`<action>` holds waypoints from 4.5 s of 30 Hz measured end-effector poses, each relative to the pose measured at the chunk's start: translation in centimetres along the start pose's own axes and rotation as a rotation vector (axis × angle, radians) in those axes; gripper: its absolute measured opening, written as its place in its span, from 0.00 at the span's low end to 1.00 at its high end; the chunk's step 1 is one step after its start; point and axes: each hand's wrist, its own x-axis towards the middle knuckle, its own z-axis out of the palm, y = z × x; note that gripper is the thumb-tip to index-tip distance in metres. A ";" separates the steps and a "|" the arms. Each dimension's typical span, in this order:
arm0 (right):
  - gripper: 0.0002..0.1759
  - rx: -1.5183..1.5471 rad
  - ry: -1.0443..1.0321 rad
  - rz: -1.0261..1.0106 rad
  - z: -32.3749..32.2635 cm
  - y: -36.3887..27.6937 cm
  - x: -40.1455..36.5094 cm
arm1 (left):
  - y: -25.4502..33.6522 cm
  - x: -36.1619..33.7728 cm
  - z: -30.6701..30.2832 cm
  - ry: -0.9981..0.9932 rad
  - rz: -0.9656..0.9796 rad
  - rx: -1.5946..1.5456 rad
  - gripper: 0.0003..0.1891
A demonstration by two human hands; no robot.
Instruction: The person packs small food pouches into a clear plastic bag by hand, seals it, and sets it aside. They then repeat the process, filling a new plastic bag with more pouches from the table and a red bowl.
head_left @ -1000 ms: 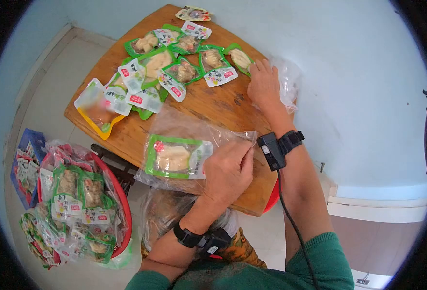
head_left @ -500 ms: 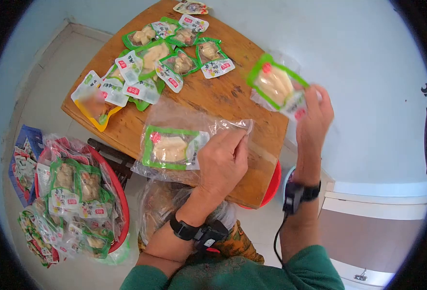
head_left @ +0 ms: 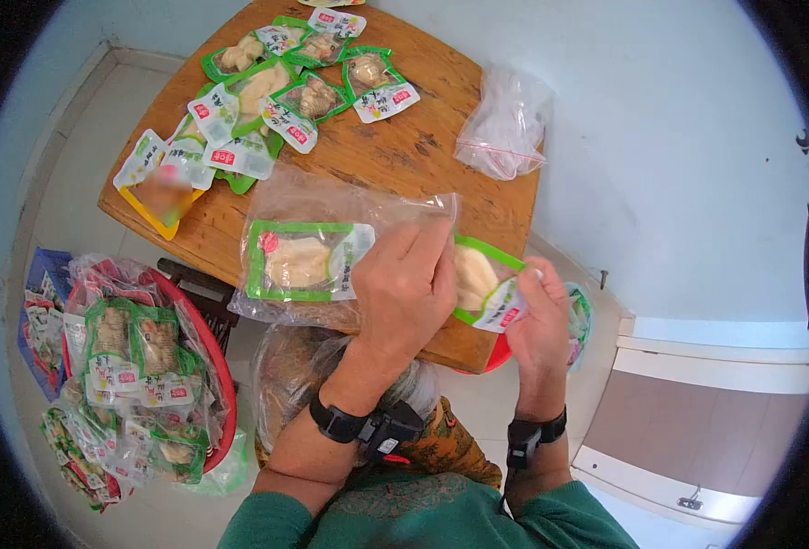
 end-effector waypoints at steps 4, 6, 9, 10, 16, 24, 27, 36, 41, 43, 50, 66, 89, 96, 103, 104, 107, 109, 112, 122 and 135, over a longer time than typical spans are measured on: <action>0.08 0.073 -0.033 0.072 1.2 1.5 1.2 | 0.2 0.2 -0.4 -0.032 0.084 0.052 0.12; 0.08 0.171 -0.095 0.137 1.4 1.8 1.5 | 0.4 0.3 -0.5 -0.054 0.079 0.048 0.10; 0.09 0.237 -0.140 0.126 2.6 2.7 1.9 | 0.6 0.4 -0.4 -0.070 0.085 0.031 0.11; 0.09 0.238 -0.140 0.126 2.9 3.0 2.2 | 0.6 0.4 -0.2 -0.057 0.105 0.000 0.11; 0.12 0.245 -0.198 0.179 5.9 4.4 3.3 | 0.6 0.1 0.1 -0.053 0.152 -0.050 0.11; 0.15 -0.014 -0.245 -0.107 6.4 6.3 2.4 | 0.2 -0.1 0.1 -0.094 0.049 -0.111 0.09; 0.14 0.235 -0.284 0.060 4.9 7.8 3.2 | 0.3 0.0 0.1 -0.079 -0.032 -0.190 0.11; 0.17 0.237 -0.187 0.315 4.2 10.0 5.9 | -0.2 -0.1 0.5 -0.035 0.034 -0.230 0.14; 0.17 -0.449 -0.284 -0.154 6.6 7.6 6.8 | 0.1 0.1 -0.4 -0.156 -0.014 -0.154 0.14; 0.17 -0.617 -0.306 -0.274 6.8 7.9 6.9 | 0.1 0.2 -0.2 -0.116 -0.003 -0.163 0.14; 0.16 -0.087 -0.238 -0.033 3.9 11.1 7.6 | 0.2 0.3 -0.2 -0.110 -0.036 -0.160 0.13; 0.14 -0.279 0.002 -0.066 9.1 10.1 13.3 | 0.0 0.5 -0.4 -0.062 -0.025 -0.149 0.13; 0.10 -0.769 0.019 -0.093 7.1 -2.7 7.6 | -0.5 0.1 -0.1 -0.013 -0.205 -0.181 0.15; 0.20 -1.150 -0.406 -0.747 19.2 -1.6 11.2 | -0.4 -0.5 -0.1 -0.132 -0.241 -0.034 0.14; 0.35 -1.675 -0.622 -0.606 30.2 3.0 12.9 | -5.4 -7.0 4.3 -0.362 0.044 -0.118 0.18; 0.34 -1.690 -0.594 -0.627 30.7 4.1 13.2 | -5.1 -8.0 5.6 -0.212 -0.118 -0.200 0.18; 0.31 -1.741 -0.555 -0.663 31.5 6.4 13.8 | -5.0 -8.5 5.9 -0.212 -0.434 -0.426 0.17; 0.29 -1.782 -0.541 -0.683 31.8 6.7 14.2 | -5.1 -9.4 6.8 -0.126 -0.629 -0.819 0.17; 0.24 -1.773 -0.544 -0.646 31.9 6.8 14.8 | -5.6 -9.3 6.8 -0.173 -0.545 -0.705 0.17; 0.14 -1.849 -0.516 -1.173 27.0 -1.7 17.2 | -1.8 -1.9 -0.3 -0.450 -0.325 -0.054 0.07; 0.17 -0.093 -0.236 -0.115 10.9 -5.8 7.5 | -0.8 -0.5 0.2 -0.007 -0.134 0.005 0.04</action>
